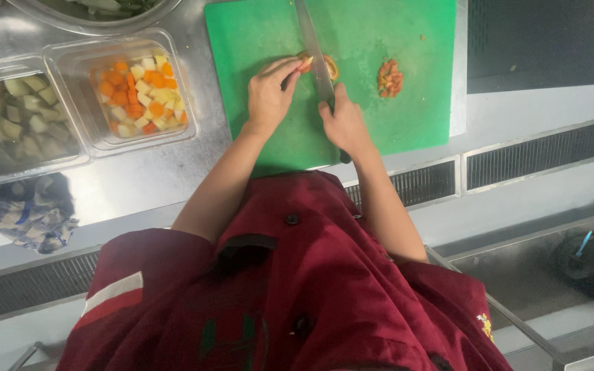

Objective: The person dices a tomato on a green cutting board using a knife, then gathers the pieces and puts them into a small metal container.

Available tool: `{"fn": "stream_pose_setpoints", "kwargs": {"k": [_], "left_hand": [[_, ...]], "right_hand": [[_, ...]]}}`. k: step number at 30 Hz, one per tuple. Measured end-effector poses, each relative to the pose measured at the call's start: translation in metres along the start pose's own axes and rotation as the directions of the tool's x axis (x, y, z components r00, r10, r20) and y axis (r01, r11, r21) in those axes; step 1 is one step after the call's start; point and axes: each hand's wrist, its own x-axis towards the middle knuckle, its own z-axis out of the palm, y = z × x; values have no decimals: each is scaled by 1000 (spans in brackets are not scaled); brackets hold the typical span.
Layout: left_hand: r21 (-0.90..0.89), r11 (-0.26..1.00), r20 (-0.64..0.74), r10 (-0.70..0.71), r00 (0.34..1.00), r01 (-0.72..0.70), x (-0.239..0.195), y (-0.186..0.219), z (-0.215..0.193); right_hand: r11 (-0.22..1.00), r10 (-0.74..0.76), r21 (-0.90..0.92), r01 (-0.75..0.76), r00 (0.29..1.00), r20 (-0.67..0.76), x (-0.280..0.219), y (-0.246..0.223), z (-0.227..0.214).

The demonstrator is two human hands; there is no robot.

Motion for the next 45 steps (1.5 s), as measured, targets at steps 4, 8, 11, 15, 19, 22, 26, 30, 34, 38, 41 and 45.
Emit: {"fn": "stream_pose_setpoints", "kwargs": {"k": [4,8,11,15,19,22,26,30,34,38,41,45], "left_hand": [[-22,1000,-1,-10,1000,10,1,2,-1],[-38,999,-10,8,1000,-9,1,1,0],[-31,999,8,-24,1000,25,1,-1,0],[-47,997,10,-54,999,54,-1,-2,1],[-89,993,33,-72,997,74,1,-6,3],[-138,986,43,-88,995,93,2,-8,2],[-114,991,66,-59,996,66,3,-5,-2],[75,997,116,-16,993,7,3,0,-6],[280,958,110,32,993,-62,3,2,-1],[331,942,89,21,996,-49,0,-1,4],[333,942,90,17,996,-46,0,-3,6],[286,958,123,-31,992,-6,0,-4,1]], "right_hand": [[999,-18,34,18,1000,-12,6,6,5],[996,-79,34,80,997,-18,11,-1,3],[922,218,283,-263,959,182,8,-22,-7],[923,176,313,-224,969,172,2,-39,-15],[937,135,302,-174,980,145,4,-43,-13],[906,127,379,-187,976,177,2,-43,-14],[887,129,415,-202,972,197,0,-34,-6],[970,102,216,-116,992,74,4,-5,19],[995,-96,-5,96,993,-63,0,11,32],[969,141,190,-157,986,94,-16,-14,22],[922,211,291,-255,962,175,-21,-31,10],[907,202,338,-250,964,172,-17,-38,7]]}}
